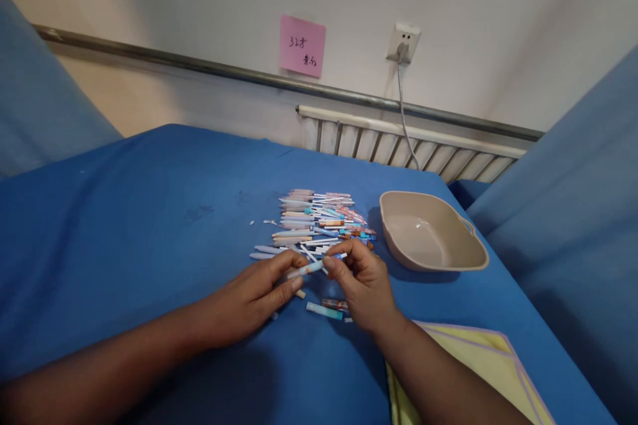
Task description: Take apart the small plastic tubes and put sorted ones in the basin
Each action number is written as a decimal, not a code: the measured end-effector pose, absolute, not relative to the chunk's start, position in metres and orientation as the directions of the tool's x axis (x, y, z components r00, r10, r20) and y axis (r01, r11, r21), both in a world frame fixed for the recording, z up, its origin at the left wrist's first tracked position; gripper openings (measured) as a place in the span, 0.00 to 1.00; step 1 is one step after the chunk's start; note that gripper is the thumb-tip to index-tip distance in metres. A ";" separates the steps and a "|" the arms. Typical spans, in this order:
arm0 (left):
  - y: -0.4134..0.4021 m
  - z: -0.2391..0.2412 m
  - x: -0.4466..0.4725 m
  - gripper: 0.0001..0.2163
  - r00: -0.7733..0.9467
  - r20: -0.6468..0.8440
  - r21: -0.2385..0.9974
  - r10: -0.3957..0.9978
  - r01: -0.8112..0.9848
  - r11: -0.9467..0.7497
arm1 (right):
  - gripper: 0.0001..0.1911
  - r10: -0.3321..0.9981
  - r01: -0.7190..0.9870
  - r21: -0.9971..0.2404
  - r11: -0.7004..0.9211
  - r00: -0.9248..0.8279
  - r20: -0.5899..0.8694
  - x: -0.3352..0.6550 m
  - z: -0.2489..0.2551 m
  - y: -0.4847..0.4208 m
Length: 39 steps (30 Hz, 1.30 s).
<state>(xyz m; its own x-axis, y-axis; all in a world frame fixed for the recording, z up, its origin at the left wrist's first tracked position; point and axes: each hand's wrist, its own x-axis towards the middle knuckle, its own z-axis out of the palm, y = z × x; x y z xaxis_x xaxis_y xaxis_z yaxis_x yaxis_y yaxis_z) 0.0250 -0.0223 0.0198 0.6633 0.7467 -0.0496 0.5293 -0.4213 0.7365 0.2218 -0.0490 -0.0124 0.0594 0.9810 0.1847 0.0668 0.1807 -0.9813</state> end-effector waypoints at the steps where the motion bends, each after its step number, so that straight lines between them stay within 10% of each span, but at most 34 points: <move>1: -0.022 0.020 0.025 0.11 0.664 -0.052 0.725 0.746 0.539 -0.430 | 0.08 0.982 0.075 -0.980 0.184 0.039 0.187 0.223 -0.014 -0.048; 22: -0.028 0.017 0.028 0.14 0.669 -0.085 0.503 0.739 0.669 -0.548 | 0.19 0.975 0.234 -0.947 0.221 -0.029 0.220 0.224 -0.013 -0.044; 39: -0.024 0.014 0.026 0.11 0.658 0.007 0.622 0.753 0.587 -0.518 | 0.10 0.995 -0.111 -0.991 0.080 -0.057 0.087 0.222 -0.014 -0.042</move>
